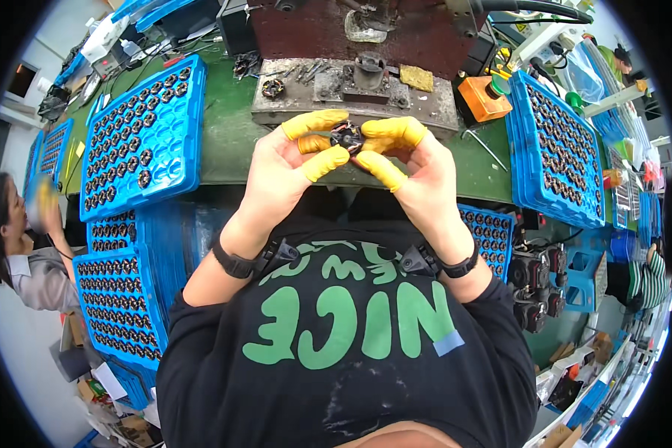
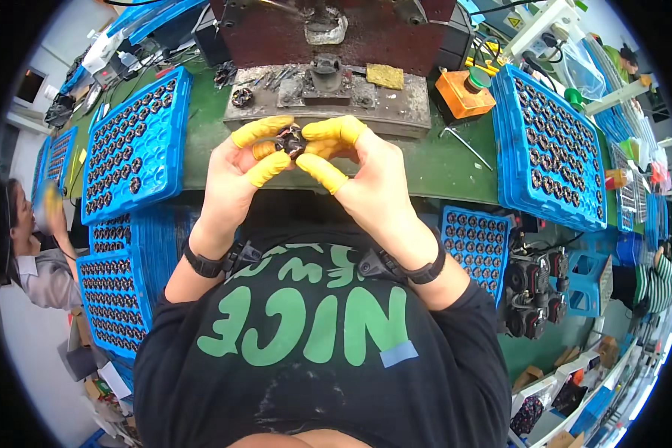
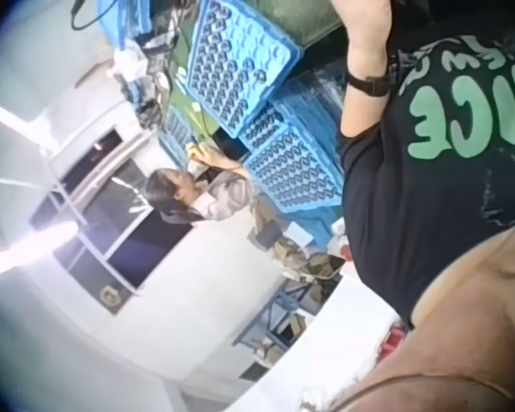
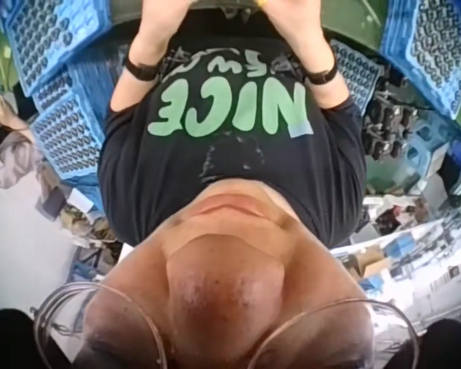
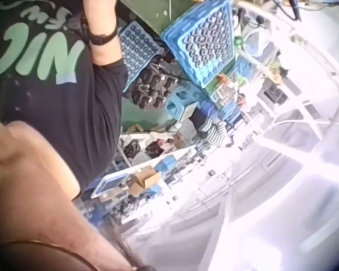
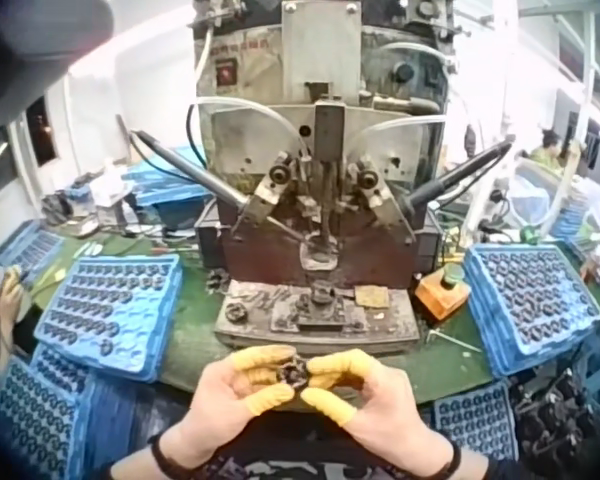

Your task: Assembling and soldering small electronic components at an industrial workstation.

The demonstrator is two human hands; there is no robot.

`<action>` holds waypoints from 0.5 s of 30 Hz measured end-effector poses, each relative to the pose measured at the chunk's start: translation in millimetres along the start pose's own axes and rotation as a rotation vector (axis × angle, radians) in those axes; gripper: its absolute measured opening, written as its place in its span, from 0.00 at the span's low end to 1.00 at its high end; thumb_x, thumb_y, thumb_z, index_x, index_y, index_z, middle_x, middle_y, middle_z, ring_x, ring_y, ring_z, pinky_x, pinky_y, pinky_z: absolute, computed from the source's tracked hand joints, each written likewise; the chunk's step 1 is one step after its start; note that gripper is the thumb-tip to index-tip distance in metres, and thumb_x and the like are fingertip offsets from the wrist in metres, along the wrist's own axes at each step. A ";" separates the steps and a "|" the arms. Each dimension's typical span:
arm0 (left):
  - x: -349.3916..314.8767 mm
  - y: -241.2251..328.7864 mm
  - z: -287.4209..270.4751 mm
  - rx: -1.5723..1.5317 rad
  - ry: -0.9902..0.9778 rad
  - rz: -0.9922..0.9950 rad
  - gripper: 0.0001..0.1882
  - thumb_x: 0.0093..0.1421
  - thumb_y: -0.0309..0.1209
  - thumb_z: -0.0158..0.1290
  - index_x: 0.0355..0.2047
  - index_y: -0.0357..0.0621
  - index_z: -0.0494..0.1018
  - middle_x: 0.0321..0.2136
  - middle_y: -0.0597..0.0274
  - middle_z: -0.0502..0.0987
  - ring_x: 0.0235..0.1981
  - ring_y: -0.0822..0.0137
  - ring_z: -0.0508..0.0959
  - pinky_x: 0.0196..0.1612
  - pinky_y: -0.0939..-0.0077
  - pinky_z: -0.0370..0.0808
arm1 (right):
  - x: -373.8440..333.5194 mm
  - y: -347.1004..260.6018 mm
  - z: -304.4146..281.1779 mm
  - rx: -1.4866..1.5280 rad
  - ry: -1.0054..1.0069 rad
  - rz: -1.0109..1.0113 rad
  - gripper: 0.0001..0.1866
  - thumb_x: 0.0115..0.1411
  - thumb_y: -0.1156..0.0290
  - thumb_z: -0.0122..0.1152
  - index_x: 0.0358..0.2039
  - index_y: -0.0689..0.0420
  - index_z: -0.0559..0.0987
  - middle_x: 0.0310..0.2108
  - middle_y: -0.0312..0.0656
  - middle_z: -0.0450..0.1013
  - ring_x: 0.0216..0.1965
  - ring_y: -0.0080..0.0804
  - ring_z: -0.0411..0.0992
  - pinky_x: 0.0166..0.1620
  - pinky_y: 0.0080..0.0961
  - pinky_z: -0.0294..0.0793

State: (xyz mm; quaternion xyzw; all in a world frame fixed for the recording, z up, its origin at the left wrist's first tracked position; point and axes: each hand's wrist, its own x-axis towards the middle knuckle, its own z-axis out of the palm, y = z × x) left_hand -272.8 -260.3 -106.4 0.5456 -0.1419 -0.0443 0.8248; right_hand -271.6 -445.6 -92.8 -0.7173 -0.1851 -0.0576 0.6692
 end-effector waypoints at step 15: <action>3.2 0.1 -8.8 0.090 0.003 0.049 0.27 0.52 0.15 0.58 0.54 0.33 0.65 0.50 0.53 0.72 0.48 0.67 0.75 0.51 0.74 0.73 | 5.3 9.8 7.0 0.007 -0.025 0.062 0.11 0.54 0.77 0.66 0.38 0.61 0.76 0.30 0.37 0.77 0.32 0.22 0.76 0.41 0.20 0.75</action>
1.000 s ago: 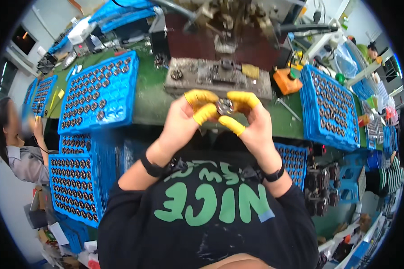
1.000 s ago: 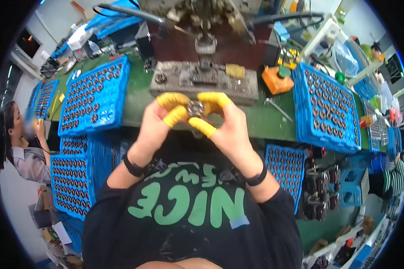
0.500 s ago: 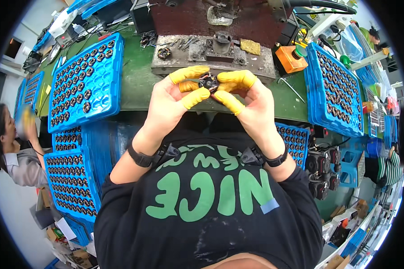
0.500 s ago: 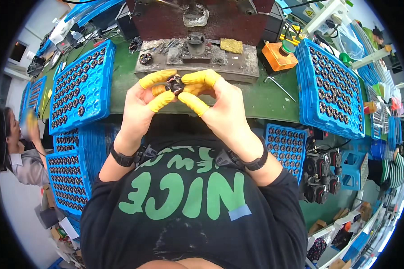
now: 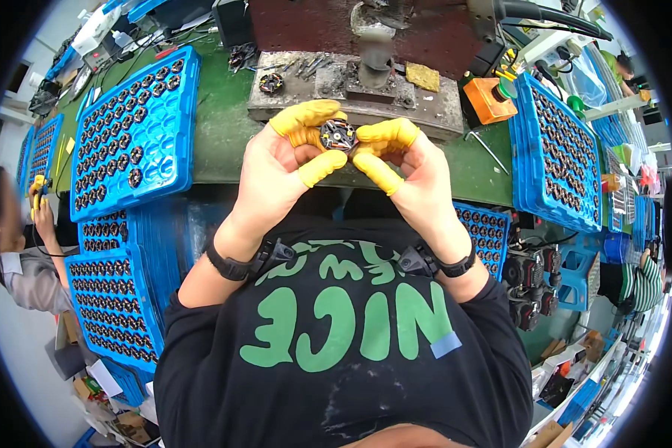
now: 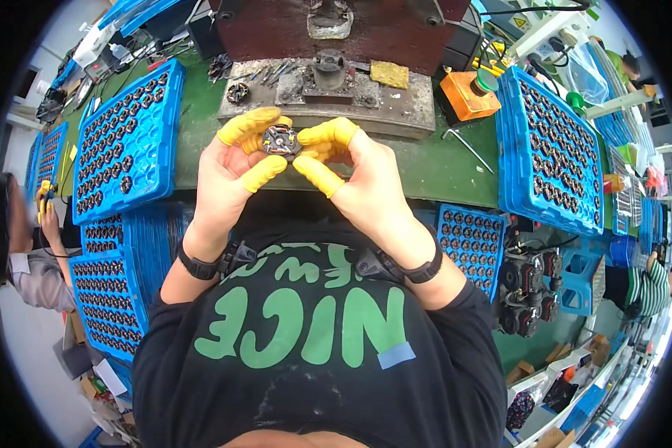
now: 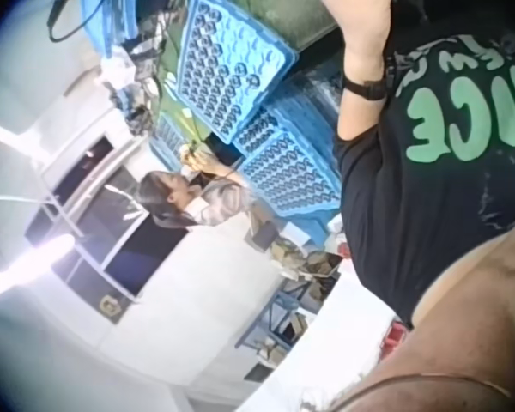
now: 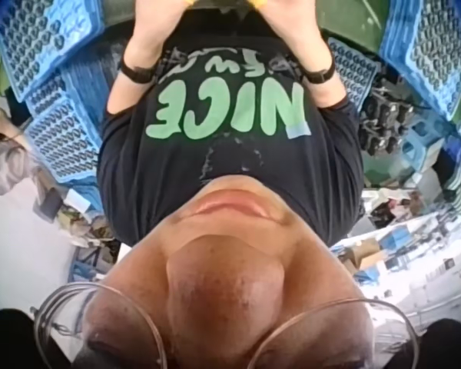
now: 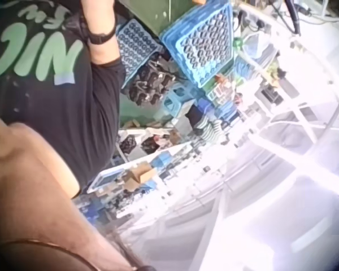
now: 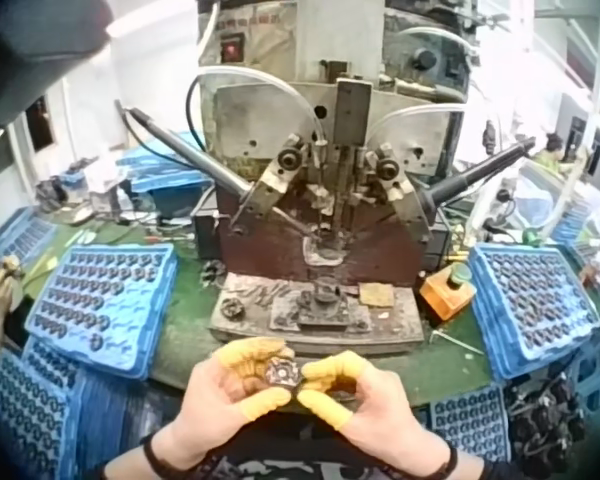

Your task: Assembling and soldering small electronic components at an industrial workstation.

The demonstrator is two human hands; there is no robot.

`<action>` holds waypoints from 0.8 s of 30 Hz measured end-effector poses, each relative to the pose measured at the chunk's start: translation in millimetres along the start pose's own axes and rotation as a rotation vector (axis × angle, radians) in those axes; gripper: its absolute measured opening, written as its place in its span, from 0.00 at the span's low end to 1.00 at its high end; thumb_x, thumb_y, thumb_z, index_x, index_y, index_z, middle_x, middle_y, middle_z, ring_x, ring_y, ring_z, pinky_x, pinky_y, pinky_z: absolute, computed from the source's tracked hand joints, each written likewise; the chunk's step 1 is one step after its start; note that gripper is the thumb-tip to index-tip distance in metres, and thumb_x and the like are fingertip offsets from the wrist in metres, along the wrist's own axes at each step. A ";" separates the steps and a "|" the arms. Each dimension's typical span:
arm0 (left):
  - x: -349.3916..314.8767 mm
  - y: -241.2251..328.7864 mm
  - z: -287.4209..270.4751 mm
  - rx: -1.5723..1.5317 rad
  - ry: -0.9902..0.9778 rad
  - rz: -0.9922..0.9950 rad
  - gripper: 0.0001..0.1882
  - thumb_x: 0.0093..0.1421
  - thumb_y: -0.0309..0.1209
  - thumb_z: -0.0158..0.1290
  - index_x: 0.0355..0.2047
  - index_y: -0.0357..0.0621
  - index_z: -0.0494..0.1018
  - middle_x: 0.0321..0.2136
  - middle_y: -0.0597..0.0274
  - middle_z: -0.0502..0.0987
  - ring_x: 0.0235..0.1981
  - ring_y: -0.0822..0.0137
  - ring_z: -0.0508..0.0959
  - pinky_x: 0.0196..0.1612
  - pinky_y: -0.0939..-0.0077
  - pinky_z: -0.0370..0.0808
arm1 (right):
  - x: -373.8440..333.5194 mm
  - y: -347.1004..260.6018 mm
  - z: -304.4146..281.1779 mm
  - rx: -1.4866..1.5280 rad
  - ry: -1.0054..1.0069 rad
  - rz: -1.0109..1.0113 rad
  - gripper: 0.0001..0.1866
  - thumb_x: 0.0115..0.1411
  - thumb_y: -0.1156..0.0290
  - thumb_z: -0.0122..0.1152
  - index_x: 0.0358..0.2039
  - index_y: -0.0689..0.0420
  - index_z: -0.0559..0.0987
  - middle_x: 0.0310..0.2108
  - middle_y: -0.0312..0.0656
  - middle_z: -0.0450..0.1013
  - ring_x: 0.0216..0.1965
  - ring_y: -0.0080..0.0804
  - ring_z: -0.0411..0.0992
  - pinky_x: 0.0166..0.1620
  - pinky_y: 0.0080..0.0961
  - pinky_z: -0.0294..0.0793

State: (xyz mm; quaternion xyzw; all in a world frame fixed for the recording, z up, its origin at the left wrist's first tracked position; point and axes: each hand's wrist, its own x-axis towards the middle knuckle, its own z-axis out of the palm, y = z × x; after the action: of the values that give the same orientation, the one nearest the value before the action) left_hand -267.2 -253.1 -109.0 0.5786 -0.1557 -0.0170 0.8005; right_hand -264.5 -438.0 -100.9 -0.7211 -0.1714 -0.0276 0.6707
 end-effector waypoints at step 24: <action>-8.3 -9.8 10.6 0.450 0.015 0.208 0.23 0.50 0.17 0.59 0.48 0.37 0.71 0.47 0.55 0.71 0.46 0.65 0.75 0.46 0.73 0.79 | -7.9 -12.1 -3.2 -0.353 -0.253 -0.566 0.12 0.48 0.69 0.68 0.19 0.56 0.72 0.18 0.35 0.70 0.21 0.35 0.72 0.52 0.46 0.72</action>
State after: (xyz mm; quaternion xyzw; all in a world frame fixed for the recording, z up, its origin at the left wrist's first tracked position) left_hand -276.5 -264.4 -117.0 0.7232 -0.2081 0.1051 0.6501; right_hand -274.7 -442.3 -91.1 -0.7474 -0.4387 -0.1519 0.4752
